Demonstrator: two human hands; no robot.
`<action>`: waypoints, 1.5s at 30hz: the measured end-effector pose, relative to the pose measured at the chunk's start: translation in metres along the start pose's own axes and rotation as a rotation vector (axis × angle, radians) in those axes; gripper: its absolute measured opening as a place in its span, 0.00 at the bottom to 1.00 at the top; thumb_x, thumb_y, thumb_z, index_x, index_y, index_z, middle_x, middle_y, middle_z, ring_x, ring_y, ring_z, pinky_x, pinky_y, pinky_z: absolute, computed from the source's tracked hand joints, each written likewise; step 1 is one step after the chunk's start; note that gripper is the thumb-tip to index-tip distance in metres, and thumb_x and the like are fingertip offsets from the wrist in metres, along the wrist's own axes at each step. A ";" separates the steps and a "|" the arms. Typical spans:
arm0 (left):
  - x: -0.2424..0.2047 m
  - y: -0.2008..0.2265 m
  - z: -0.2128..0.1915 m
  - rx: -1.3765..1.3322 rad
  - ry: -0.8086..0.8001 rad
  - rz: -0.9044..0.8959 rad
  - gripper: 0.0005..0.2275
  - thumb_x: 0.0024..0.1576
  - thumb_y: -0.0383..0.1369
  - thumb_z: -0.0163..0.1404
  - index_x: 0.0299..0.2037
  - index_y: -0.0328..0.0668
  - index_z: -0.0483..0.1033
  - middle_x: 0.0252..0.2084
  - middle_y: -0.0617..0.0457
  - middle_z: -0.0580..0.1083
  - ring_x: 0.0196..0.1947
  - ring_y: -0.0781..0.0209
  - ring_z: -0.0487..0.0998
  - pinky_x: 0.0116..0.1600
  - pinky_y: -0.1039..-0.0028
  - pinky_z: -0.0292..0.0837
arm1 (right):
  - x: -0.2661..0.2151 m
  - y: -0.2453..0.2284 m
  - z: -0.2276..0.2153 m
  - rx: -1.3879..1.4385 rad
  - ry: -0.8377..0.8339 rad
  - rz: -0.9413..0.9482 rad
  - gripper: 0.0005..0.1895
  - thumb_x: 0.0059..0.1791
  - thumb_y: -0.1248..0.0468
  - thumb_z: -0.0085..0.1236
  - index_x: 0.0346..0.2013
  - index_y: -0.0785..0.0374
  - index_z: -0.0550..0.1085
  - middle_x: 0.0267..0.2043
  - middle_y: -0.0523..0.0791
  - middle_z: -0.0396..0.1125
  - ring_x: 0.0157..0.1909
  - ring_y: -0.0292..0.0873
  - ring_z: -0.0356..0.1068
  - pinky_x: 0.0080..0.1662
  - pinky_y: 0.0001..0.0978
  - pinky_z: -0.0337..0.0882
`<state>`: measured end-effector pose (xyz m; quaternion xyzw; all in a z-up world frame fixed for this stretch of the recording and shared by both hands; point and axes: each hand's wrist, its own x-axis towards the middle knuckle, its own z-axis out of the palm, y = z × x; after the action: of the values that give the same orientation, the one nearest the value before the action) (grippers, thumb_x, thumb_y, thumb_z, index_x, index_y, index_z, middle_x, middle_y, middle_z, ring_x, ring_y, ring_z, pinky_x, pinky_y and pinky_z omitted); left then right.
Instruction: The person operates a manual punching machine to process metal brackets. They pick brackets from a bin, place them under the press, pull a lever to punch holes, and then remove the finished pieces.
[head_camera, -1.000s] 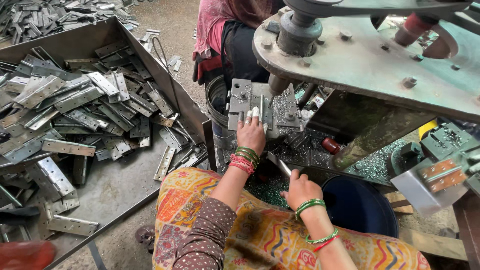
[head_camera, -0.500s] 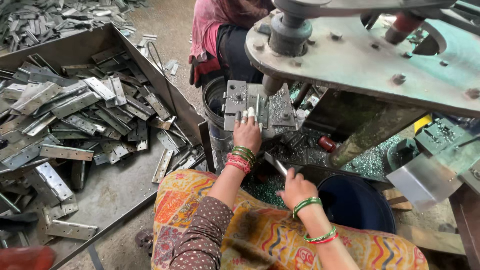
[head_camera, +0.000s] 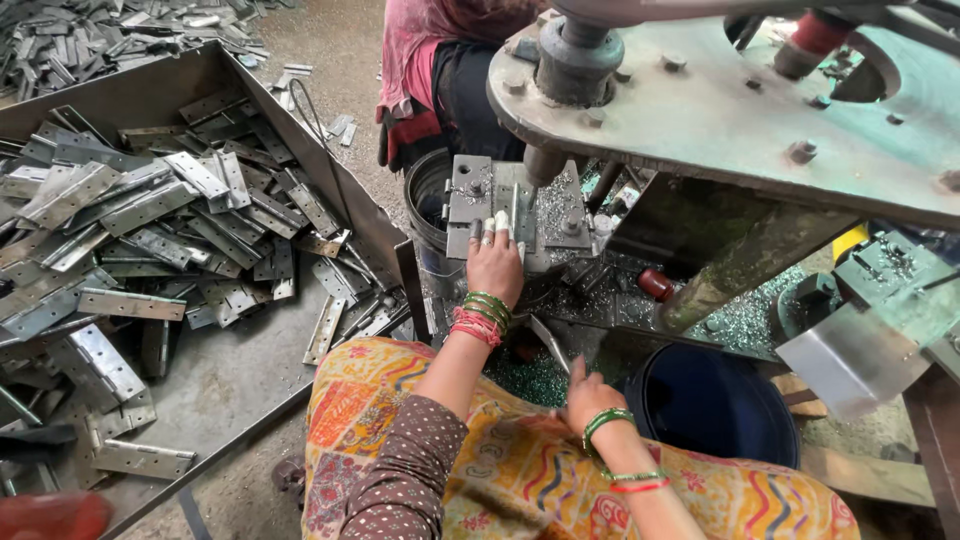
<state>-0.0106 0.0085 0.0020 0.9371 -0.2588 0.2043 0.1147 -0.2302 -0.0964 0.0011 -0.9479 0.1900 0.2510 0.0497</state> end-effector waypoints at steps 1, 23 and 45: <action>0.003 0.000 0.003 0.013 0.025 0.012 0.15 0.61 0.35 0.43 0.48 0.36 0.80 0.61 0.43 0.71 0.66 0.49 0.67 0.71 0.53 0.56 | -0.004 -0.002 -0.011 -0.012 0.062 0.007 0.57 0.46 0.44 0.66 0.74 0.67 0.44 0.57 0.60 0.65 0.52 0.58 0.75 0.52 0.44 0.77; 0.047 -0.008 -0.004 -0.046 -0.265 -0.075 0.12 0.62 0.32 0.43 0.47 0.45 0.81 0.64 0.48 0.69 0.71 0.52 0.63 0.75 0.49 0.48 | 0.010 0.006 -0.025 -0.020 0.196 -0.080 0.52 0.47 0.40 0.62 0.73 0.62 0.48 0.54 0.56 0.67 0.50 0.58 0.76 0.48 0.47 0.78; -0.038 0.021 -0.044 0.181 -0.129 0.157 0.12 0.56 0.33 0.47 0.46 0.43 0.79 0.58 0.45 0.71 0.63 0.52 0.69 0.73 0.56 0.51 | -0.020 -0.011 -0.016 0.218 1.122 -0.188 0.33 0.47 0.54 0.64 0.63 0.62 0.68 0.54 0.48 0.71 0.50 0.51 0.72 0.50 0.39 0.75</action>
<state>-0.0659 0.0213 0.0265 0.9317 -0.3186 0.1743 -0.0036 -0.2350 -0.0830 0.0255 -0.9380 0.1270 -0.3166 0.0607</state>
